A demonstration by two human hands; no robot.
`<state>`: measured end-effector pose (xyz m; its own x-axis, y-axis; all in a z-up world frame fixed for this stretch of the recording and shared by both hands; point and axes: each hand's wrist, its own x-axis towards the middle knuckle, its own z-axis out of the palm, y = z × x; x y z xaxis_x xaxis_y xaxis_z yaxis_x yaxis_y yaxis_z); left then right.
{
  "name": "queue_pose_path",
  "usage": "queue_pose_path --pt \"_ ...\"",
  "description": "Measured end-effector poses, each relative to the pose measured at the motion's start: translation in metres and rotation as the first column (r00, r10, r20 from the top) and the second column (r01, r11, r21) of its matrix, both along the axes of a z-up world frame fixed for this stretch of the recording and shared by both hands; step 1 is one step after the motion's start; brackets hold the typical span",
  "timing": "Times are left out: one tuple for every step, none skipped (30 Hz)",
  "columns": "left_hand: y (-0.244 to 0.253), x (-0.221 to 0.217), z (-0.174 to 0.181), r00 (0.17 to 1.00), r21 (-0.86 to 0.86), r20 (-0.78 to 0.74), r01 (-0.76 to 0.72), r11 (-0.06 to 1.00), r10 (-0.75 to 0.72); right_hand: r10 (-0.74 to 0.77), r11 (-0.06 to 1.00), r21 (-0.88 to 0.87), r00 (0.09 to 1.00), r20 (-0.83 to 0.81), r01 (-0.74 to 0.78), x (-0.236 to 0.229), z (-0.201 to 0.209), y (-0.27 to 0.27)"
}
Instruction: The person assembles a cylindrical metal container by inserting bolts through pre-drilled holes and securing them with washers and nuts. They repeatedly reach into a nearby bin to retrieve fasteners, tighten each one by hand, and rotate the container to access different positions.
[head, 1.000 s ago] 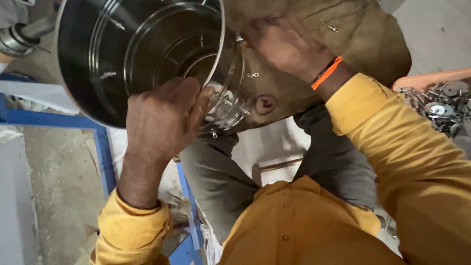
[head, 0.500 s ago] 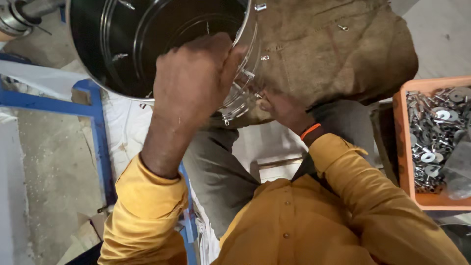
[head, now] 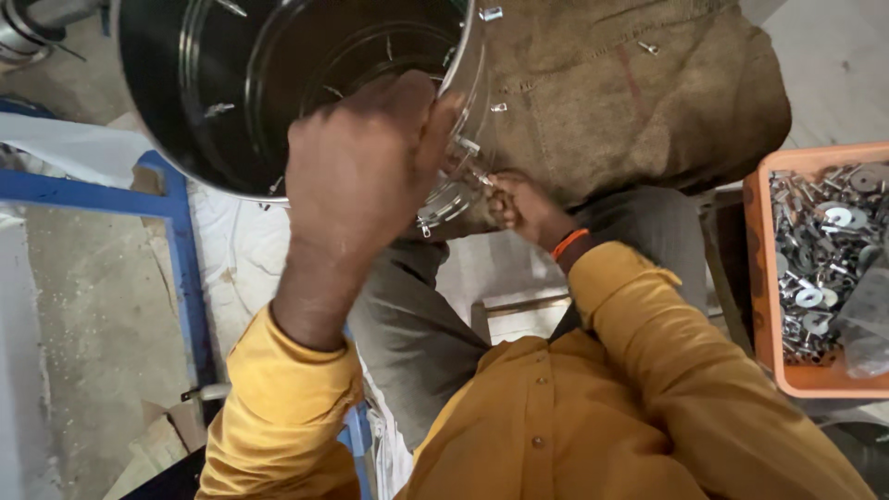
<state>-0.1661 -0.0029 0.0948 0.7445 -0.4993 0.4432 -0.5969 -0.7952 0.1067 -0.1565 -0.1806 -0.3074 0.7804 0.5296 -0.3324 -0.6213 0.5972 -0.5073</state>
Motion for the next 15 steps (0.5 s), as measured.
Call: queue_pose_path --pt "0.002 0.000 0.000 1.000 -0.019 0.003 -0.004 1.000 0.004 0.006 0.974 -0.226 1.000 0.030 0.000 0.004 0.010 0.000" --pt "0.009 -0.005 -0.002 0.997 -0.154 0.041 0.064 0.986 -0.058 0.022 0.899 -0.438 0.998 0.050 0.002 0.001 0.024 0.001" --pt "0.018 -0.010 -0.004 0.989 -0.282 0.088 0.140 0.949 -0.120 0.042 0.779 -0.627 0.997 0.070 0.011 -0.002 0.043 0.000" --pt "0.030 -0.019 -0.008 0.983 -0.358 0.132 0.164 0.919 -0.124 0.064 0.628 -0.738 0.928 0.366 0.248 -0.007 0.067 -0.006" --pt "0.042 -0.027 -0.013 0.976 -0.427 0.180 0.192 0.884 -0.125 0.151 0.460 -0.736 0.773 0.616 0.497 -0.016 0.097 -0.012" --pt "0.055 -0.032 -0.018 0.959 -0.499 0.263 0.232 0.835 -0.109 0.289 0.284 -0.601 0.531 0.796 0.747 -0.012 0.135 -0.024" --pt "0.069 -0.046 -0.026 0.954 -0.592 0.299 0.217 0.776 -0.039 0.203 0.288 -0.590 0.553 0.808 0.755 -0.012 0.176 -0.030" --pt "0.080 -0.063 -0.044 0.969 -0.719 0.240 0.134 0.682 0.063 0.117 0.296 -0.582 0.576 0.809 0.757 -0.017 0.214 -0.034" --pt "0.087 -0.077 -0.070 0.983 -0.834 0.120 0.023 0.552 0.141 0.168 0.240 -0.493 0.464 0.870 0.836 -0.022 0.253 -0.038" --pt "0.088 -0.092 -0.105 0.981 -0.899 -0.074 -0.144 0.413 0.181 0.224 0.195 -0.399 0.356 0.907 0.896 -0.031 0.288 -0.037" --pt "0.084 -0.101 -0.144 0.896 -0.842 -0.389 -0.440 0.311 0.215 0.320 0.139 -0.329 0.272 0.907 0.934 -0.040 0.321 -0.033" --pt "0.084 -0.109 -0.182 0.717 -0.689 -0.661 -0.696 0.200 0.218 0.417 0.102 -0.246 0.184 0.890 0.964 -0.046 0.350 -0.026" --pt "0.087 -0.128 -0.217 0.486 -0.391 -0.839 -0.852 0.348 0.247 0.522 0.176 -0.168 0.053 0.851 0.970 -0.048 0.375 -0.014" --pt "0.071 -0.130 -0.260 0.799 -0.720 -0.595 -0.484 0.497 -0.085 0.613 0.265 -0.099 -0.088 0.786 0.959 -0.048 0.394 0.005" --pt "0.060 -0.134 -0.297 0.625 -0.647 -0.752 -0.639 0.415 -0.210 0.662 0.337 -0.087 -0.171 0.729 0.937 -0.049 0.408 0.025"
